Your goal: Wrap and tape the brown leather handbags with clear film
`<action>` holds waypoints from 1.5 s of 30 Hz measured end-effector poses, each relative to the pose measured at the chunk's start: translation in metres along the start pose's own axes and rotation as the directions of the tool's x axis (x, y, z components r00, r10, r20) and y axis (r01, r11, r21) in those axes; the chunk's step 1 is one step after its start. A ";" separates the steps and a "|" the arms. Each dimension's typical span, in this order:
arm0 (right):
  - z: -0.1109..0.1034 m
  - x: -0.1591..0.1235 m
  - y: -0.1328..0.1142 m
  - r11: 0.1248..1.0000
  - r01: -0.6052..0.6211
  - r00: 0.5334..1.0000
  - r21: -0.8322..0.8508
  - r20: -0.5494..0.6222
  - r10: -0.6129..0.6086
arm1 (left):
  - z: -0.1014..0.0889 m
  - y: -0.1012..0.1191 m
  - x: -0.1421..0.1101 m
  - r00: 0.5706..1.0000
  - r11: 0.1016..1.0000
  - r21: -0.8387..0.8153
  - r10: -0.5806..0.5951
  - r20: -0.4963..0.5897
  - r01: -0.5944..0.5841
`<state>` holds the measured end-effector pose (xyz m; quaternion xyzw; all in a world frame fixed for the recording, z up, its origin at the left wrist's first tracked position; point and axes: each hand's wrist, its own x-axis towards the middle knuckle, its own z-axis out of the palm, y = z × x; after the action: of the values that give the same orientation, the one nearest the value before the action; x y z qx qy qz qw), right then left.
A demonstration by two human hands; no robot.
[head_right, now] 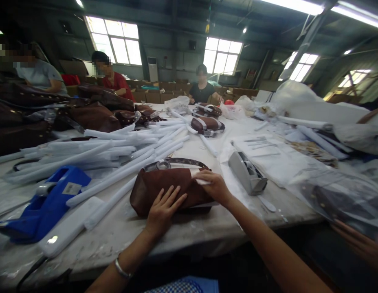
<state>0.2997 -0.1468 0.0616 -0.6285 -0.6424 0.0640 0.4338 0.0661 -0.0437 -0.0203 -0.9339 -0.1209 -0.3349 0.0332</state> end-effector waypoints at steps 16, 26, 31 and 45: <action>0.037 -0.065 0.027 0.859 0.441 0.895 -0.260 0.059 -0.442 | -0.007 0.021 0.028 0.953 0.985 -0.030 0.172 0.249 -0.170; 0.032 -0.083 -0.003 0.850 0.461 0.884 -0.254 0.053 -0.464 | 0.006 0.015 0.021 0.964 0.984 -0.049 0.177 0.199 -0.171; 0.035 -0.096 -0.006 0.844 0.454 0.890 -0.284 0.096 -0.446 | 0.001 0.016 0.024 0.963 0.983 -0.069 0.183 0.198 -0.173; 0.002 -0.089 -0.017 0.950 0.147 0.981 -0.274 -0.079 -0.174 | 0.003 0.018 0.022 0.957 0.983 -0.094 0.175 0.229 -0.157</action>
<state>0.2711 -0.2261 0.0284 -0.6294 -0.6710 -0.0911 0.3813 0.0886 -0.0559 -0.0088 -0.9745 -0.0324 -0.2216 0.0117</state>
